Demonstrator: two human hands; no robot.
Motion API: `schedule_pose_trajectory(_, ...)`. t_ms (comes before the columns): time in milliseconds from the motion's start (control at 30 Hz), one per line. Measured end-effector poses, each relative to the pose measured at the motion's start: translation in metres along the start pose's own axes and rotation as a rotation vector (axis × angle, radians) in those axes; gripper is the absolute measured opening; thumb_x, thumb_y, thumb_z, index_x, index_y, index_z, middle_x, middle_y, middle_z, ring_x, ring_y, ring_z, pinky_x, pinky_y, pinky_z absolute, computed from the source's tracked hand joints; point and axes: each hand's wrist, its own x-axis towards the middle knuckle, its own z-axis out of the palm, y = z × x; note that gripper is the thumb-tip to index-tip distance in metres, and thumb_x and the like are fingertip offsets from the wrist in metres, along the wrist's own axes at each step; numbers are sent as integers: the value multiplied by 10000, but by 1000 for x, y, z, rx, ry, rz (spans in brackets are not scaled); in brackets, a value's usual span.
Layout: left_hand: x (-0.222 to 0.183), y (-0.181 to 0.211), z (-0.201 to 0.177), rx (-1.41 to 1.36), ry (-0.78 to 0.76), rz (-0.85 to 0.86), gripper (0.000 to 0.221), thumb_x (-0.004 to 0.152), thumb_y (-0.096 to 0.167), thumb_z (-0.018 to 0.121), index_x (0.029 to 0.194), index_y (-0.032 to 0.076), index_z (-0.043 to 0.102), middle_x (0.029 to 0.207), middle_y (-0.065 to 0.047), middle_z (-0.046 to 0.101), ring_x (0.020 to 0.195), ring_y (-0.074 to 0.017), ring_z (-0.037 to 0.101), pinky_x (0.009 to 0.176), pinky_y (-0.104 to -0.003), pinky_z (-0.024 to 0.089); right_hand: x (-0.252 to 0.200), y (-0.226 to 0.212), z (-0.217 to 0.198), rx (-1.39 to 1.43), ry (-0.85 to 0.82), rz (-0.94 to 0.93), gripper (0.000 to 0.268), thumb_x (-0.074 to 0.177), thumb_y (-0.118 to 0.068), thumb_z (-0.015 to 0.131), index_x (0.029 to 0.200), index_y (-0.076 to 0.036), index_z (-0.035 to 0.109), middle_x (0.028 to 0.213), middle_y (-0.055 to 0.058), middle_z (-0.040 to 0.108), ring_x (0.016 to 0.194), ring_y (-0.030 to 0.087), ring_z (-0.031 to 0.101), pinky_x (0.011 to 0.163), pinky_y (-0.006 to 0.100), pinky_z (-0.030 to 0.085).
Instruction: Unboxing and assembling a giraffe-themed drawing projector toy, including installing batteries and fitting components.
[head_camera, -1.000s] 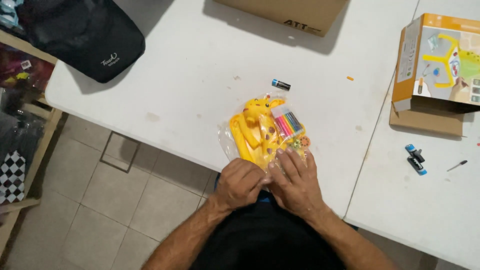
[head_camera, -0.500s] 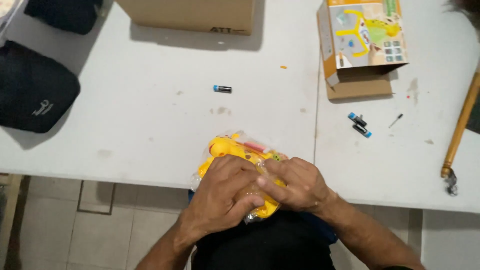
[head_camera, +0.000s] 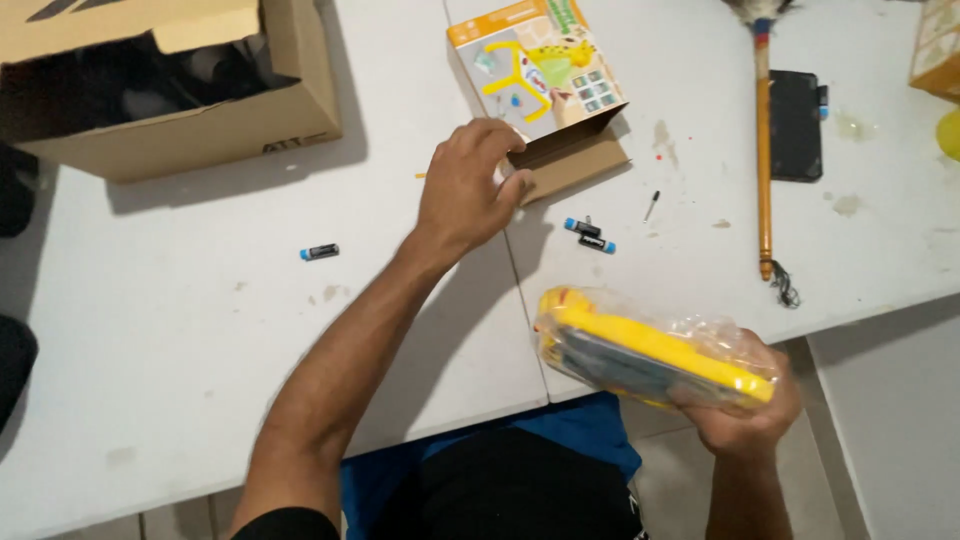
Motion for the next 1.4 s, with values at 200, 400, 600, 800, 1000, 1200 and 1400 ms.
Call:
schedule_pose_trajectory(200, 35, 10, 53, 245, -62, -312, 944, 795, 417, 873, 1510, 74, 359, 1647, -232, 198, 1399, -457, 388, 991, -580, 467, -23, 3, -42, 51, 136, 351, 631, 839, -120, 765, 1342, 91, 447, 1281, 257, 640, 1068, 326, 717, 870, 383, 645)
schedule_pose_trajectory(400, 43, -13, 29, 256, -99, -460, 587, 836, 104, 540, 1400, 155, 385, 1300, -213, 445, 899, -489, 647, 690, -618, 528, -46, 30, -44, 221, 310, 488, 675, 894, -36, 686, 1474, -2, 344, 1394, 247, 559, 1167, 338, 651, 963, 432, 615)
schedule_pose_trajectory(600, 70, -20, -51, 462, -31, -300, 332, 797, 31, 454, 1071, 58, 639, 770, -246, 687, 647, -529, 618, 530, -613, 458, 9, 22, -33, 516, 379, 354, 688, 893, 59, 572, 1539, -73, 374, 1571, 232, 455, 1366, 380, 525, 1233, 536, 494)
schedule_pose_trajectory(800, 17, 101, -173, 666, -228, -184, 172, 860, 37, 409, 905, 80, 569, 572, -147, 602, 456, -432, 535, 405, -532, 395, 14, 81, -36, 896, 358, 386, 715, 842, -352, 670, 1501, -121, 513, 1573, 146, 543, 1430, 369, 561, 1329, 631, 513)
schedule_pose_trajectory(1000, -76, 117, -206, 590, -517, -323, 187, 897, 137, 482, 1017, 176, 621, 710, -191, 718, 697, -459, 747, 579, -566, 595, 110, 114, -16, 1338, -250, 937, 860, 838, -520, 619, 1555, -72, 464, 1522, 162, 538, 1395, 395, 567, 1296, 614, 501)
schedule_pose_trajectory(1200, -135, 124, -203, 453, -390, -332, 184, 910, 114, 498, 1070, 175, 567, 714, -137, 706, 684, -409, 741, 575, -546, 579, 234, 100, 17, 1357, -951, 1406, 778, 844, -545, 621, 1431, -49, 496, 1320, 176, 609, 1173, 351, 663, 1094, 513, 581)
schedule_pose_trajectory(1400, -151, 111, -214, 268, -226, -311, 332, 913, 207, 488, 1231, 167, 572, 796, -103, 747, 649, -400, 666, 519, -562, 469, 279, -77, 35, 465, -801, -344, 384, 757, -416, 725, 901, -75, 625, 881, 97, 714, 755, 209, 746, 677, 338, 619)
